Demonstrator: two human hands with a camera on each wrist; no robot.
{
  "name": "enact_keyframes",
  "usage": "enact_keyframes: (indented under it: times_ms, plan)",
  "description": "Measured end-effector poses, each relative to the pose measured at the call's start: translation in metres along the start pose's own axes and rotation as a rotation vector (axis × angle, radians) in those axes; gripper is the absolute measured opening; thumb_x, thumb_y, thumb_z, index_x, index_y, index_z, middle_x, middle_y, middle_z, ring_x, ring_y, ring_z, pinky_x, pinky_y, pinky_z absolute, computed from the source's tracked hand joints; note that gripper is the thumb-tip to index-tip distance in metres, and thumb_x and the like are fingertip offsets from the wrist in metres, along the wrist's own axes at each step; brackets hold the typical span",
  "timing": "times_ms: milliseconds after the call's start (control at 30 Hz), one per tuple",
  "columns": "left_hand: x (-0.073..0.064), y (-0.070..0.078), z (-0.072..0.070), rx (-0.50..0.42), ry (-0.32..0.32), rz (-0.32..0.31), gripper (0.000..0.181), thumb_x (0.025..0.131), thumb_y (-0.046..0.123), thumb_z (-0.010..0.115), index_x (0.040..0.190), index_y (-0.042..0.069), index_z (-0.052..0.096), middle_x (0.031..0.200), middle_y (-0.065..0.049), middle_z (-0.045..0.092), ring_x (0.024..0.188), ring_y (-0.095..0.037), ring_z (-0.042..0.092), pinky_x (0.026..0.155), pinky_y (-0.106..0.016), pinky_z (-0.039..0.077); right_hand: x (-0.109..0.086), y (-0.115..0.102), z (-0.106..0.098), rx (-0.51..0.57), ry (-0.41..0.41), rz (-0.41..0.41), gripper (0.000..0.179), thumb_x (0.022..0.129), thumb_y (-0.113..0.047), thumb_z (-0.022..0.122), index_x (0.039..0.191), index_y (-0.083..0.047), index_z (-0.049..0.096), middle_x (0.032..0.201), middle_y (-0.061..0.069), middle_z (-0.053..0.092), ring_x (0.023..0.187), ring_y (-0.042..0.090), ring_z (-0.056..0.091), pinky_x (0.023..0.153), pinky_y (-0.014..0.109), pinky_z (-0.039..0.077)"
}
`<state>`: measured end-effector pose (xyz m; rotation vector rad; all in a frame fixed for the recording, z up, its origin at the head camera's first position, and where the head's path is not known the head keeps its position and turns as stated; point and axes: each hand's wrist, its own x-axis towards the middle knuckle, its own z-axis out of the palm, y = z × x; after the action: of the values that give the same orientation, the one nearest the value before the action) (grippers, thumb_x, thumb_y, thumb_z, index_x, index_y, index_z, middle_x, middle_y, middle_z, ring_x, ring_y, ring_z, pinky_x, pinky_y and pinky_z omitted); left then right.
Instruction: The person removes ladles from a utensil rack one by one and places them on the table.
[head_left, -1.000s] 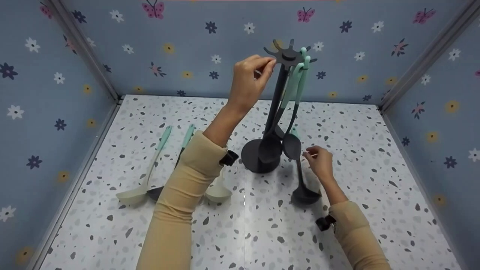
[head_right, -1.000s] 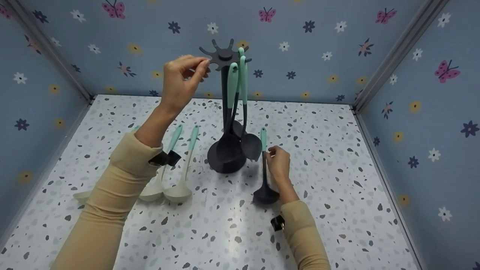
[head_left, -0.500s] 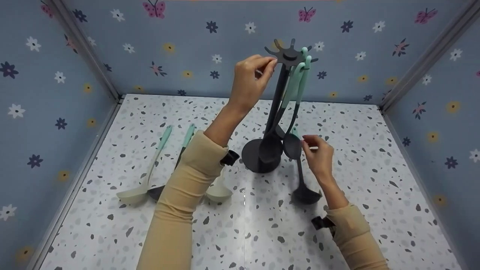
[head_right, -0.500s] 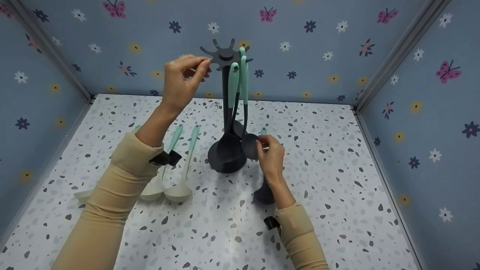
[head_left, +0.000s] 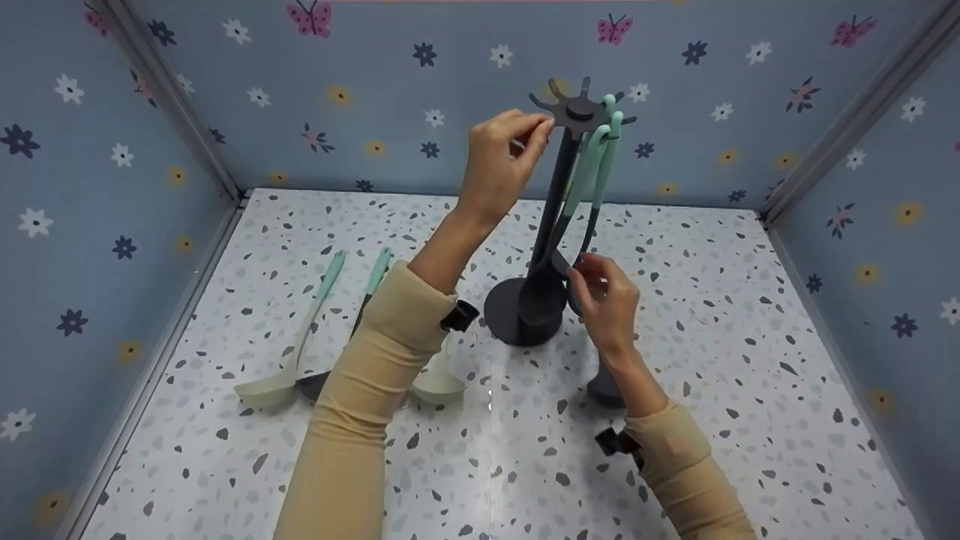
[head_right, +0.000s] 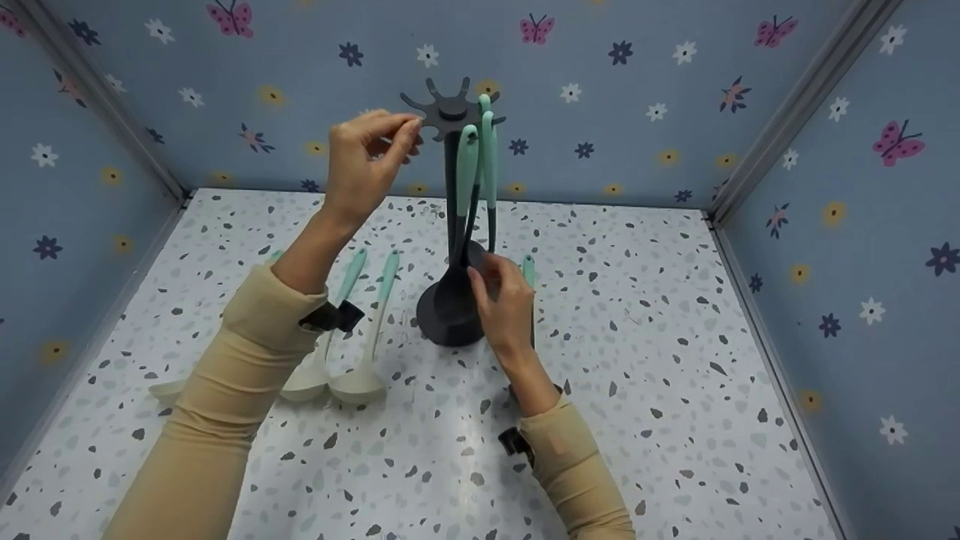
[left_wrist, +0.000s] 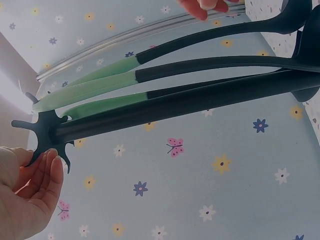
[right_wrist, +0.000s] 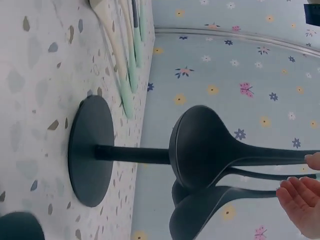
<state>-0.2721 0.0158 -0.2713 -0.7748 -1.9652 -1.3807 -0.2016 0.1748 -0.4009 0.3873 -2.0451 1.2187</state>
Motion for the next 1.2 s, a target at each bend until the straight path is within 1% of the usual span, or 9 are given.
enact_keyframes:
  times_ms: [133, 200, 333, 400, 500, 667, 733, 867, 1200]
  plan:
    - [0.0, 0.0, 0.0, 0.006, -0.003, 0.004, 0.02, 0.089, 0.01, 0.053, 0.091, -0.004, 0.068, 0.074, -0.009, 0.06, 0.067, -0.012, 0.057, 0.058, -0.02, 0.047, 0.003, -0.005, 0.009, 0.024, -0.002, 0.005, 0.017, 0.077, 0.005, 0.065, 0.092, 0.01, 0.059, 0.08, 0.02, 0.06, 0.069, 0.026, 0.061, 0.061, 0.028, 0.05]
    - [0.0, 0.0, 0.0, 0.009, -0.002, 0.006, 0.02, 0.089, 0.01, 0.053, 0.091, -0.004, 0.068, 0.074, -0.009, 0.06, 0.067, -0.012, 0.057, 0.058, -0.02, 0.047, 0.004, -0.007, 0.014, 0.016, -0.006, 0.012, 0.019, 0.077, 0.004, 0.065, 0.093, 0.009, 0.058, 0.081, 0.019, 0.061, 0.07, 0.025, 0.061, 0.061, 0.028, 0.05]
    - [0.0, -0.001, 0.0, 0.015, -0.002, 0.006, 0.02, 0.089, 0.009, 0.053, 0.091, -0.004, 0.067, 0.074, -0.009, 0.06, 0.067, -0.012, 0.056, 0.058, -0.02, 0.047, 0.008, -0.005, 0.024, 0.039, -0.004, 0.035, 0.021, 0.076, 0.003, 0.066, 0.094, 0.01, 0.057, 0.081, 0.019, 0.06, 0.069, 0.025, 0.06, 0.06, 0.025, 0.05]
    - [0.0, -0.001, 0.0, 0.021, -0.004, 0.005, 0.02, 0.089, 0.01, 0.053, 0.092, -0.004, 0.067, 0.074, -0.009, 0.06, 0.067, -0.011, 0.056, 0.058, -0.019, 0.047, 0.01, -0.003, 0.028, 0.07, -0.001, 0.049, 0.022, 0.076, 0.004, 0.066, 0.095, 0.01, 0.056, 0.081, 0.02, 0.06, 0.07, 0.026, 0.06, 0.06, 0.024, 0.05]
    - [0.0, -0.001, 0.0, 0.023, -0.008, 0.003, 0.021, 0.089, 0.01, 0.053, 0.092, -0.004, 0.067, 0.074, -0.009, 0.06, 0.068, -0.012, 0.056, 0.058, -0.02, 0.047, 0.012, 0.005, 0.034, 0.109, 0.006, 0.067, 0.022, 0.076, 0.004, 0.066, 0.095, 0.011, 0.055, 0.082, 0.021, 0.059, 0.071, 0.027, 0.06, 0.06, 0.024, 0.051]
    - [-0.001, 0.001, -0.001, 0.035, -0.016, 0.0, 0.021, 0.09, 0.011, 0.053, 0.094, -0.004, 0.067, 0.074, -0.009, 0.059, 0.069, -0.012, 0.056, 0.06, -0.02, 0.047, 0.012, 0.025, 0.043, 0.114, 0.01, 0.091, 0.02, 0.08, -0.005, 0.065, 0.096, 0.004, 0.058, 0.084, 0.013, 0.062, 0.074, 0.018, 0.061, 0.06, 0.023, 0.05]
    - [-0.001, 0.001, -0.002, 0.043, -0.017, 0.005, 0.021, 0.09, 0.011, 0.052, 0.094, -0.004, 0.067, 0.074, -0.01, 0.059, 0.069, -0.013, 0.057, 0.06, -0.019, 0.047, 0.012, 0.031, 0.045, 0.111, 0.009, 0.088, 0.02, 0.081, -0.01, 0.064, 0.096, 0.002, 0.058, 0.084, 0.011, 0.063, 0.073, 0.016, 0.061, 0.059, 0.023, 0.05]
    - [-0.001, 0.001, -0.001, 0.043, -0.017, 0.009, 0.021, 0.09, 0.011, 0.052, 0.093, -0.004, 0.067, 0.075, -0.009, 0.06, 0.069, -0.012, 0.057, 0.059, -0.017, 0.046, 0.012, 0.033, 0.047, 0.114, 0.022, 0.061, 0.018, 0.083, -0.012, 0.063, 0.094, 0.002, 0.059, 0.082, 0.01, 0.063, 0.072, 0.015, 0.061, 0.059, 0.024, 0.051]
    - [-0.001, 0.0, -0.001, 0.015, -0.013, 0.0, 0.021, 0.09, 0.01, 0.052, 0.093, -0.004, 0.067, 0.075, -0.009, 0.06, 0.068, -0.011, 0.056, 0.059, -0.02, 0.047, 0.014, 0.027, 0.049, 0.091, 0.063, 0.023, 0.011, 0.083, -0.007, 0.062, 0.088, 0.003, 0.06, 0.077, 0.01, 0.063, 0.068, 0.016, 0.061, 0.057, 0.024, 0.051]
